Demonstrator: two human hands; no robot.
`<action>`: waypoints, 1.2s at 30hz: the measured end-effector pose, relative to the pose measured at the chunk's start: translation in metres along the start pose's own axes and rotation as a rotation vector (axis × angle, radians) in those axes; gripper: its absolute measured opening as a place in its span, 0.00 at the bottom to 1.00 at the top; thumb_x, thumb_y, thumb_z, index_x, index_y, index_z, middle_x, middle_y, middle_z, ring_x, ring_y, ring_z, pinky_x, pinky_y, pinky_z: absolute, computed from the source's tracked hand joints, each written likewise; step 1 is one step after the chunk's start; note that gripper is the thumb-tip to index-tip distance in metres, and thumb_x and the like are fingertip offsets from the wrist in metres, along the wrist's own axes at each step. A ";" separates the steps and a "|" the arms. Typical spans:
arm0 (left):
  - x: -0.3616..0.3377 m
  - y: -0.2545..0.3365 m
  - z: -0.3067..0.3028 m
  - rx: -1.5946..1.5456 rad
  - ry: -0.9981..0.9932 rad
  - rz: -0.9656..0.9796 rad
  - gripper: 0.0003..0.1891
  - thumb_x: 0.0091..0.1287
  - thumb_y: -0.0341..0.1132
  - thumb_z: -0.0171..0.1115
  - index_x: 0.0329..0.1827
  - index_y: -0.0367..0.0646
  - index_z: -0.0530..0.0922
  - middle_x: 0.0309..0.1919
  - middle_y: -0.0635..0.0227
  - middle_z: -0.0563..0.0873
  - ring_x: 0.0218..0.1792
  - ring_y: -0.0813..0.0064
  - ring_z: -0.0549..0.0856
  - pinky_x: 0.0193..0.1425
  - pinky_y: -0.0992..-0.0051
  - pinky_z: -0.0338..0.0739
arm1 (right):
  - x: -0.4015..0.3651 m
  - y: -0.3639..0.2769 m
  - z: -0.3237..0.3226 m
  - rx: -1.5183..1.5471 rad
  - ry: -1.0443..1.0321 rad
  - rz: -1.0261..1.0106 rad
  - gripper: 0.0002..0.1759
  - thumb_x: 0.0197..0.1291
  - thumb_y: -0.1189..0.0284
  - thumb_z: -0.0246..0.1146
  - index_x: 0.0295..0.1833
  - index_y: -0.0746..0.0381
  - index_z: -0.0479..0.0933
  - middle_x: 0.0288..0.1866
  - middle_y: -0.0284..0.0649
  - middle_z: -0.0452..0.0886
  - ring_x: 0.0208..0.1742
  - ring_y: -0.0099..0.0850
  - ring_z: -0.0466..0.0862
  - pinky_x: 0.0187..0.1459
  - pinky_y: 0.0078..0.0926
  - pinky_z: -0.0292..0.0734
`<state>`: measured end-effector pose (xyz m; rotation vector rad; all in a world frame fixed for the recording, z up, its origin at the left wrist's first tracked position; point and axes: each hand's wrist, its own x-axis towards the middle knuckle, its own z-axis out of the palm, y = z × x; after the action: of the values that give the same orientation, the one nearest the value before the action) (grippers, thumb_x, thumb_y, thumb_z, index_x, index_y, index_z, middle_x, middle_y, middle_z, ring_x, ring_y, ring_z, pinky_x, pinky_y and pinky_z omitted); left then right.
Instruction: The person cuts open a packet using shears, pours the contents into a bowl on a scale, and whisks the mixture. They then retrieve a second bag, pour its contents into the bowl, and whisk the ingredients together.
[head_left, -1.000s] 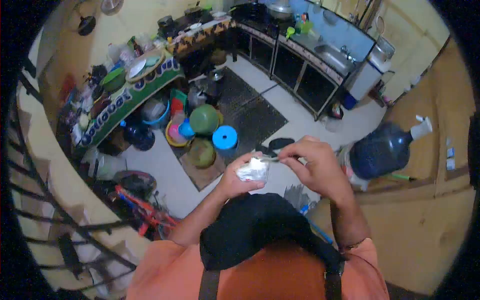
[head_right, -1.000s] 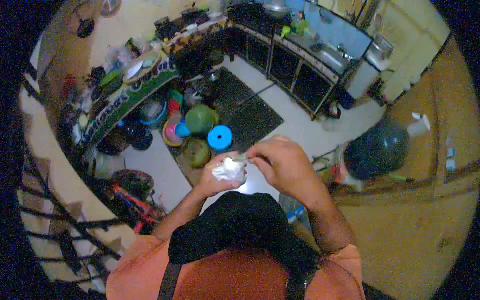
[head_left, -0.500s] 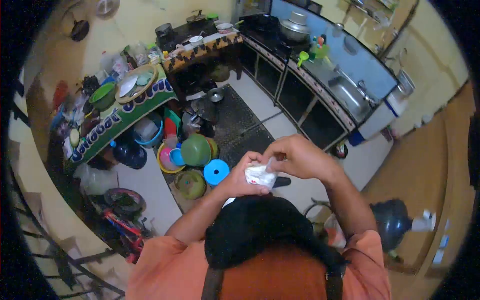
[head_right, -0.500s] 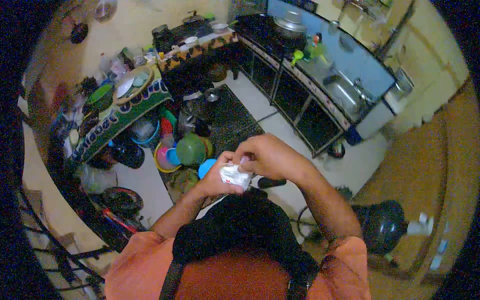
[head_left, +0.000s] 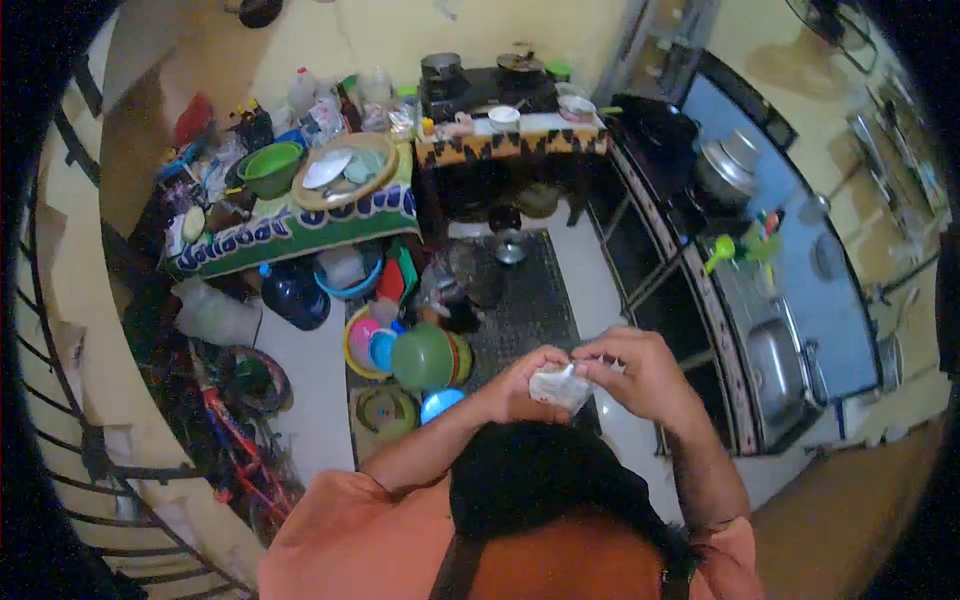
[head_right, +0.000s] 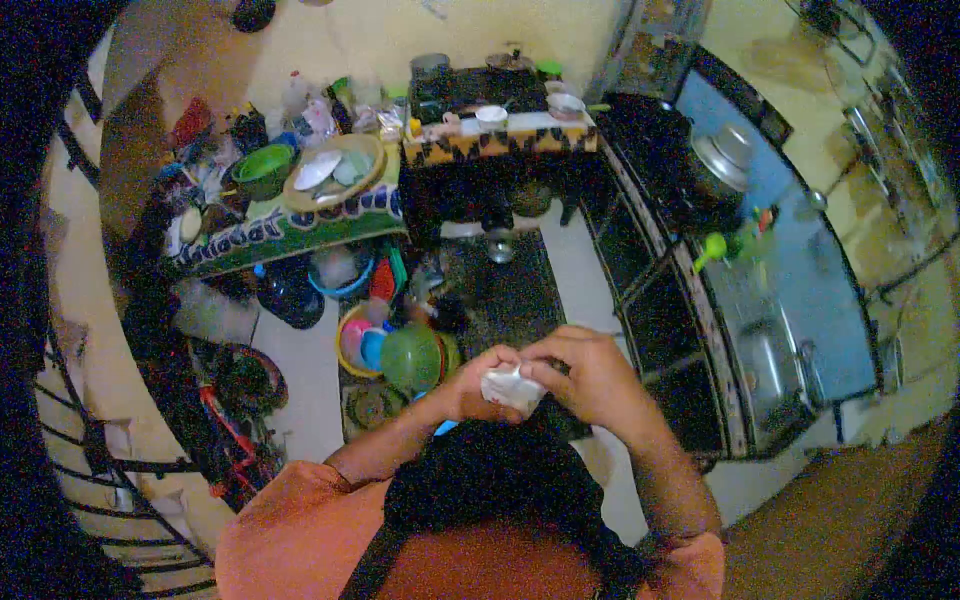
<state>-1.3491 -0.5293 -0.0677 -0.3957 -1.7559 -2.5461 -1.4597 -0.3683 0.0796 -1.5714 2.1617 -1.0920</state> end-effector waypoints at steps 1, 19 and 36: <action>0.018 -0.002 -0.023 0.009 0.007 0.017 0.34 0.51 0.28 0.77 0.59 0.47 0.66 0.48 0.73 0.76 0.50 0.80 0.76 0.52 0.74 0.73 | 0.022 0.012 -0.003 0.017 0.017 0.005 0.12 0.51 0.75 0.70 0.43 0.62 0.83 0.34 0.42 0.82 0.34 0.31 0.81 0.36 0.25 0.74; 0.171 0.081 -0.285 0.594 0.678 0.056 0.48 0.42 0.35 0.83 0.66 0.44 0.62 0.47 0.63 0.77 0.50 0.71 0.78 0.55 0.71 0.73 | 0.398 0.227 0.036 0.361 -0.289 -0.083 0.05 0.54 0.75 0.71 0.34 0.65 0.82 0.30 0.37 0.84 0.28 0.19 0.80 0.29 0.20 0.75; 0.316 0.067 -0.605 0.436 1.636 0.029 0.41 0.58 0.37 0.74 0.70 0.37 0.59 0.61 0.56 0.73 0.54 0.66 0.79 0.57 0.67 0.76 | 0.916 0.395 0.145 0.560 -0.470 -0.253 0.05 0.58 0.73 0.66 0.36 0.64 0.82 0.30 0.36 0.84 0.30 0.22 0.81 0.34 0.24 0.77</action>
<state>-1.7608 -1.0726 -0.1380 1.2413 -1.2864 -1.2953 -2.0056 -1.1978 -0.0952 -1.6347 1.2458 -1.1248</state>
